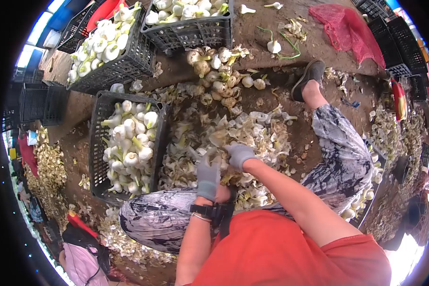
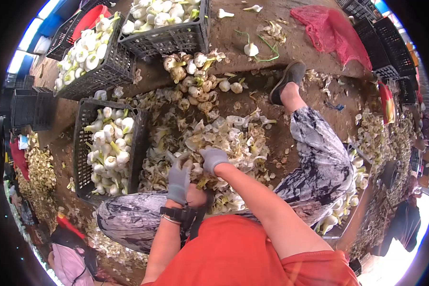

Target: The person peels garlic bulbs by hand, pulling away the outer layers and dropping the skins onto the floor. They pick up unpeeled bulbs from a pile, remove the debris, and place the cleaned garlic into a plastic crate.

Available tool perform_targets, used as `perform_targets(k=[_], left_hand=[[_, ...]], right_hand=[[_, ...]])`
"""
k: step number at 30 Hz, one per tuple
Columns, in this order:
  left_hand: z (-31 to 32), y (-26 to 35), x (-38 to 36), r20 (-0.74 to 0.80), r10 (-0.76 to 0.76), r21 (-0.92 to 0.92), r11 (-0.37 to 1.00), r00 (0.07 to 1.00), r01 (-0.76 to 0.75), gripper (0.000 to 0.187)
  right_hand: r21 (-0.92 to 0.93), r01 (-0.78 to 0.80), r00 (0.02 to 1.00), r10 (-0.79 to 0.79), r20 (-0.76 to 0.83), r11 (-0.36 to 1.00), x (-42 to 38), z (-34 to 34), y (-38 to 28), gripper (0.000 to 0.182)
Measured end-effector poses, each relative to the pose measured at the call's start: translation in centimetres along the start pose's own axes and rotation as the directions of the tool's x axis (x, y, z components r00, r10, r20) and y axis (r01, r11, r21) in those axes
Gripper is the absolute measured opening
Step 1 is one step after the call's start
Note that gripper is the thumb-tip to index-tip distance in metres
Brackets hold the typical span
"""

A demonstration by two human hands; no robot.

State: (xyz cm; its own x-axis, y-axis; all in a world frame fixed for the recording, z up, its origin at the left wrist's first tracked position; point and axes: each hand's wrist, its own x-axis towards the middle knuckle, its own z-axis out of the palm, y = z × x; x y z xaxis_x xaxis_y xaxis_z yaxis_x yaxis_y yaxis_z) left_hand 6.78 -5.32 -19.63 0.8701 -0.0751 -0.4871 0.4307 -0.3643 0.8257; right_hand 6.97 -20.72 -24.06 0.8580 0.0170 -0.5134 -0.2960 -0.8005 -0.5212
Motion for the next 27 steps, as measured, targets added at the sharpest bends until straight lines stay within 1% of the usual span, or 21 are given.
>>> perform_targets(k=[2,3,4,6,7,9,10,11,12,13,14,16,17,18,20,21,22,24,25,26,27], left_hand=[[0.1,-0.4,0.3,0.049,0.014,0.079,0.997,0.999,-0.018,0.032],[0.1,-0.2,0.2,0.056,0.019,0.105,0.994,0.998,-0.025,0.033],[0.2,-0.1,0.3,0.057,0.017,0.106,0.994,0.998,-0.023,0.033],[0.8,-0.9,0.8,0.053,-0.003,0.254,0.967,0.999,-0.01,0.04],[1.3,-1.6,1.1,0.061,0.0,0.249,0.968,0.998,-0.015,0.04],[2.4,-2.7,1.4,0.106,-0.065,-0.048,0.996,0.992,0.07,0.045],[2.2,-2.6,1.3,0.113,-0.06,-0.051,0.997,0.992,0.066,0.045],[1.5,-1.0,0.8,0.177,-0.116,-0.231,0.96,0.977,0.156,0.048],[0.9,0.8,0.1,0.248,-0.159,-0.397,0.883,0.956,0.25,0.05],[0.9,2.2,-0.5,0.261,-0.141,-0.456,0.854,0.955,0.251,0.048],[1.0,2.4,-0.8,0.257,-0.132,-0.459,0.855,0.957,0.241,0.048],[1.2,2.6,-1.3,0.202,0.108,-0.288,0.957,0.973,-0.047,0.054],[1.3,3.0,-1.8,0.202,0.118,-0.288,0.956,0.972,-0.056,0.054],[1.4,3.3,-2.4,0.186,0.124,-0.302,0.951,0.975,-0.063,0.053],[1.3,4.0,-3.5,0.148,0.135,-0.331,0.94,0.98,-0.079,0.053],[0.8,4.3,-3.9,0.144,0.143,-0.331,0.939,0.979,-0.088,0.053],[0.2,4.7,-4.2,0.187,0.126,-0.408,0.912,0.974,-0.039,0.052],[-0.5,6.2,-5.2,0.227,0.117,-0.482,0.876,0.967,0.008,0.051],[-0.9,7.4,-5.6,0.239,0.176,-0.407,0.911,0.955,-0.066,0.049],[-1.0,8.0,-6.0,0.257,0.231,-0.327,0.934,0.938,-0.14,0.048],[-0.8,8.0,-6.2,0.253,0.235,-0.328,0.933,0.939,-0.145,0.048]], right_hand=[[-0.13,0.043,0.969,-0.01,0.247,0.991,0.9,0.9,0.1,0.032],[-0.025,-0.037,0.986,0.04,0.161,0.999,1.0,1.5,0.1,0.033],[-0.024,-0.037,0.986,0.041,0.162,0.999,1.0,1.8,0.4,0.033],[0.111,-0.085,0.993,0.075,0.092,0.99,0.0,0.5,0.2,0.038],[0.107,-0.092,0.993,0.082,0.087,0.99,-0.9,0.0,0.0,0.038],[0.231,0.06,0.992,-0.033,-0.121,0.971,-3.3,-1.0,-0.7,0.033],[0.228,0.057,0.992,-0.028,-0.127,0.972,-4.0,-2.0,-0.7,0.033],[0.623,0.039,0.993,0.041,-0.113,0.782,-4.9,-3.0,-0.6,0.029],[0.897,0.024,0.993,0.092,-0.071,0.441,-5.8,-4.1,-1.0,0.025],[0.989,-0.023,0.977,0.212,-0.008,0.147,-6.7,-5.9,-2.2,0.018],[0.988,-0.015,0.978,0.206,-0.017,0.151,-6.7,-6.0,-1.9,0.018],[0.954,-0.081,0.976,0.219,0.016,0.29,-6.4,-6.0,-0.8,0.024],[0.865,0.049,0.964,0.203,-0.172,0.499,-6.7,-5.8,-1.4,0.022],[0.865,0.057,0.963,0.2,-0.179,0.499,-7.0,-5.9,-1.6,0.022],[0.769,0.027,0.981,0.132,-0.144,0.638,-7.4,-6.3,-2.0,0.021],[0.777,0.142,0.962,0.098,-0.253,0.613,-7.8,-6.0,-2.3,0.021],[0.775,0.149,0.961,0.093,-0.259,0.614,-8.3,-6.1,-2.4,0.021],[0.883,0.162,0.963,0.123,-0.238,0.44,-9.5,-7.0,-3.2,0.019],[0.881,0.168,0.963,0.116,-0.242,0.443,-9.8,-7.6,-3.4,0.019],[0.848,0.143,0.97,0.099,-0.223,0.51,-10.1,-8.1,-3.6,0.018],[0.81,0.118,0.976,0.085,-0.202,0.574,-10.4,-8.5,-3.8,0.017]])
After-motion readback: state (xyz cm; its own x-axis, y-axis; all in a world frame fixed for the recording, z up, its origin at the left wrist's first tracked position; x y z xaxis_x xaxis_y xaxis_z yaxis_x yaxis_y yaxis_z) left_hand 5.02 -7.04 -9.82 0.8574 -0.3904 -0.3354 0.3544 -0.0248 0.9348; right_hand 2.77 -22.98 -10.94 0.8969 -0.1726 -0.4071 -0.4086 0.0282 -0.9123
